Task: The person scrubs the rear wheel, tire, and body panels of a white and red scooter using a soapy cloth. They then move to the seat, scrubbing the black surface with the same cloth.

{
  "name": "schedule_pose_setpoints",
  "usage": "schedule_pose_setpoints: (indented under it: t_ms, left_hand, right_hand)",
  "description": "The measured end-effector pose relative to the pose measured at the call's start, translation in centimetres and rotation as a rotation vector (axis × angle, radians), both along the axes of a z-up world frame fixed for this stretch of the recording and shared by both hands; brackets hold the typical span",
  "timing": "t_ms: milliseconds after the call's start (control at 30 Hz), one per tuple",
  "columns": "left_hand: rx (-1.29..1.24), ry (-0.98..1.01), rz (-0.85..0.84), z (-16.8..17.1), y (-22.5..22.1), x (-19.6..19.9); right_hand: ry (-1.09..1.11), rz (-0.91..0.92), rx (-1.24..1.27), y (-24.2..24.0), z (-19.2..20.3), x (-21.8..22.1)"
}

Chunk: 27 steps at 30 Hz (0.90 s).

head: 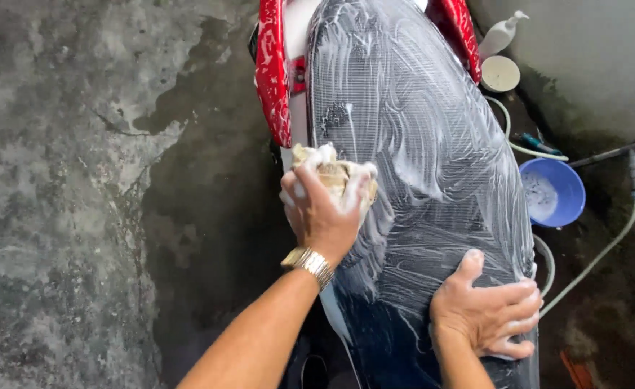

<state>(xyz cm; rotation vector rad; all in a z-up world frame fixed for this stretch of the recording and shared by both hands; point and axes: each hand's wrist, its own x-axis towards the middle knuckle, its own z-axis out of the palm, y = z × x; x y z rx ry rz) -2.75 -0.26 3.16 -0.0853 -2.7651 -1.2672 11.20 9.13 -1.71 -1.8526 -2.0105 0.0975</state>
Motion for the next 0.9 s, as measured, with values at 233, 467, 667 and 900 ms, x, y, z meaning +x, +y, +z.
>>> schedule_pose_setpoints:
  t_ms: [233, 467, 667, 900]
  left_hand:
    - [0.038, -0.014, 0.328, -1.0, 0.3, -1.5]
    - [-0.088, 0.214, 0.050, -0.4, -3.0, -4.1]
    - [-0.026, 0.255, 0.126, -3.0, -2.8, -10.9]
    - [0.209, 0.227, 0.026, -2.1, -2.6, -19.7]
  right_hand:
    - [-0.191, 0.237, 0.123, -1.1, 2.0, -3.9]
    - [0.091, 0.100, -0.366, -4.4, 5.9, -18.7]
    - [0.105, 0.114, -0.270, -5.2, 6.7, -19.1]
    - [0.111, 0.102, -0.184, -4.7, 5.3, -19.2]
